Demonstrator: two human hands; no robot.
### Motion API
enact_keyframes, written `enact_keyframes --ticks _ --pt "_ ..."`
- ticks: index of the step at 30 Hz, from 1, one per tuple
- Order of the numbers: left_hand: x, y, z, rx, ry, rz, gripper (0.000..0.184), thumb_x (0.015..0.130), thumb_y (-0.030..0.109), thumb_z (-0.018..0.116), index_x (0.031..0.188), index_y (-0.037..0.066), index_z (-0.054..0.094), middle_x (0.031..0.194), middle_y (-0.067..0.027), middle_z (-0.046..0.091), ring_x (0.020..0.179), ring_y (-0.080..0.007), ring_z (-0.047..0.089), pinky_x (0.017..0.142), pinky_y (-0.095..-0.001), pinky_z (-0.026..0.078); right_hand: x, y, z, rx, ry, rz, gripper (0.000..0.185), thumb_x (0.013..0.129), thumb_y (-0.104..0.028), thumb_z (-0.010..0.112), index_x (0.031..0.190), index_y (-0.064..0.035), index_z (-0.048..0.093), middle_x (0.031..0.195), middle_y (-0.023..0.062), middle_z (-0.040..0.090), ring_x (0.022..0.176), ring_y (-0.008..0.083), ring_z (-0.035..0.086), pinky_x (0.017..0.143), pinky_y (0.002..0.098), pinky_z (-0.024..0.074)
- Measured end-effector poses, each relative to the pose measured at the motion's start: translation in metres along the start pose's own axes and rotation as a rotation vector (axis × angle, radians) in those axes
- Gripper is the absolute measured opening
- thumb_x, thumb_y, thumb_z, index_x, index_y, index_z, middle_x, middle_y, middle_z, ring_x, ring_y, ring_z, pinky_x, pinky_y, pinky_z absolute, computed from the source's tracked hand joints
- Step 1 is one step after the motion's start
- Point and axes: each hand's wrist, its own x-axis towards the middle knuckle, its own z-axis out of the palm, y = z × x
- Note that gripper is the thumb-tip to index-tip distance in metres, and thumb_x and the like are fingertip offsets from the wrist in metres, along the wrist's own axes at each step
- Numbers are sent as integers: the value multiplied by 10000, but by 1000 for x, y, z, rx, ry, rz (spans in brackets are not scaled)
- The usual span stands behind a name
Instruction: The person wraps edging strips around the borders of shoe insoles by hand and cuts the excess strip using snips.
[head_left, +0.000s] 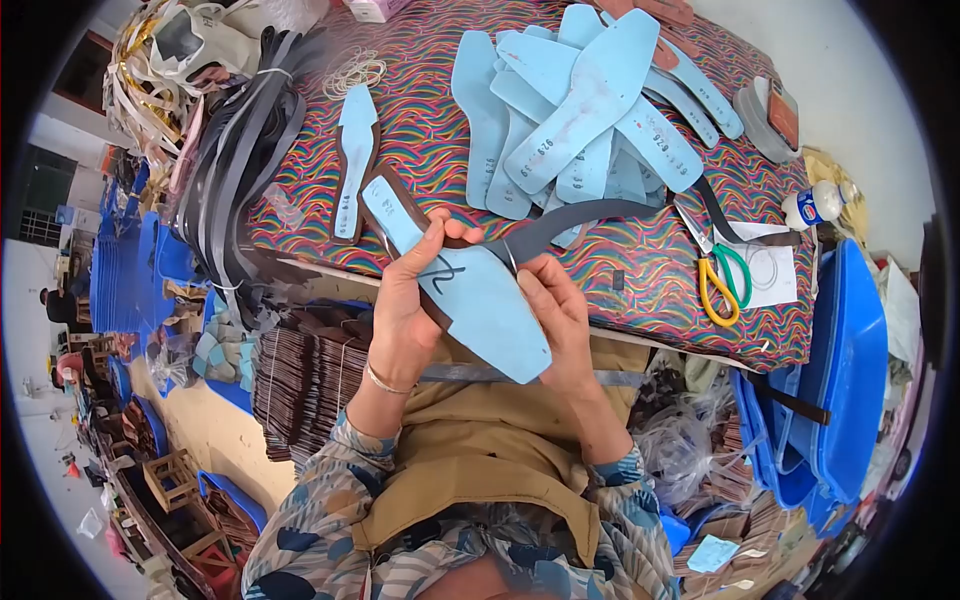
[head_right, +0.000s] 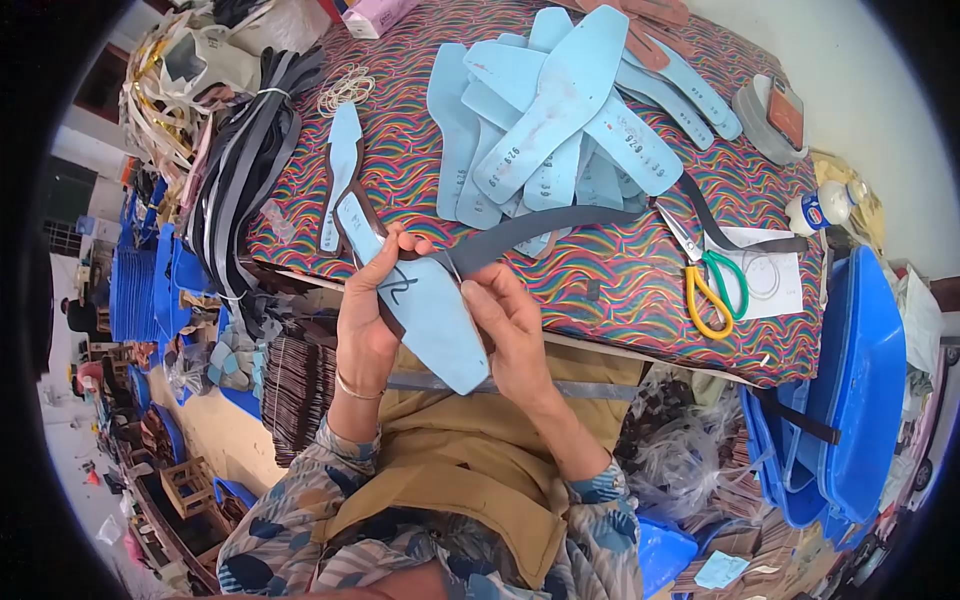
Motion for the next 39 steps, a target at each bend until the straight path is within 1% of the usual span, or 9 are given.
enact_keyframes --ticks 7,12,14,16,23,31,32,36,39 --pt "-3 -2 -3 21 -6 16 156 913 137 644 1031 57 580 903 -65 644 932 -249 650 818 -391 548 0 3 -10 -25 -66 -7 142 966 -134 580 1020 -3 572 835 -1 612 687 15 529 605 172 419" --pt "-15 0 12 130 -36 95 171 901 110 647 1039 30 584 901 -101 664 902 -252 668 793 -387 564 4 -15 -13 -218 87 -134 149 916 -80 616 1047 -9 601 744 -28 581 586 19 470 530 181 375" --pt "-19 -1 16 212 -52 145 179 896 102 648 1042 19 586 901 -118 674 890 -253 674 784 -387 569 10 -34 2 -434 67 -308 179 847 -17 653 1023 -5 619 689 -15 560 534 40 449 494 210 370" --pt "-21 -3 17 281 -44 149 198 887 87 651 1052 -1 588 894 -147 689 871 -260 683 762 -394 577 14 -47 -2 -1170 -166 -484 206 802 29 651 1003 -4 623 662 27 563 500 77 446 473 239 369" --pt "-29 8 23 281 -75 169 208 874 79 662 1050 -5 591 865 -145 693 863 -265 690 763 -386 577 14 -55 -13 -1415 -341 -908 352 580 54 643 925 -7 621 637 60 587 485 149 507 466 269 394" --pt "-27 7 15 326 -176 176 187 863 85 674 1016 -1 611 827 -137 689 827 -249 696 764 -384 574 1 -41 -19 -1203 -396 -743 131 749 56 609 872 13 623 625 46 570 464 140 460 432 260 320" --pt "-26 6 13 320 -173 179 187 863 85 674 1016 -1 611 827 -137 689 827 -249 696 764 -384 574 -1 -42 -18 -1100 -335 -555 42 792 45 608 820 14 608 610 26 547 470 111 433 441 251 303" --pt "-24 7 13 344 -258 137 218 851 54 671 1050 -7 608 870 -150 698 830 -241 696 796 -374 567 5 -39 -18 -909 -270 -185 192 866 -56 651 708 -10 551 552 -10 436 505 48 363 464 240 294" --pt "-23 6 12 394 -319 106 260 838 27 664 1086 -15 597 913 -159 702 856 -238 693 818 -370 562 1 -41 -8 -936 -230 -171 257 847 -65 685 669 -20 504 559 -38 410 521 33 320 455 240 266"
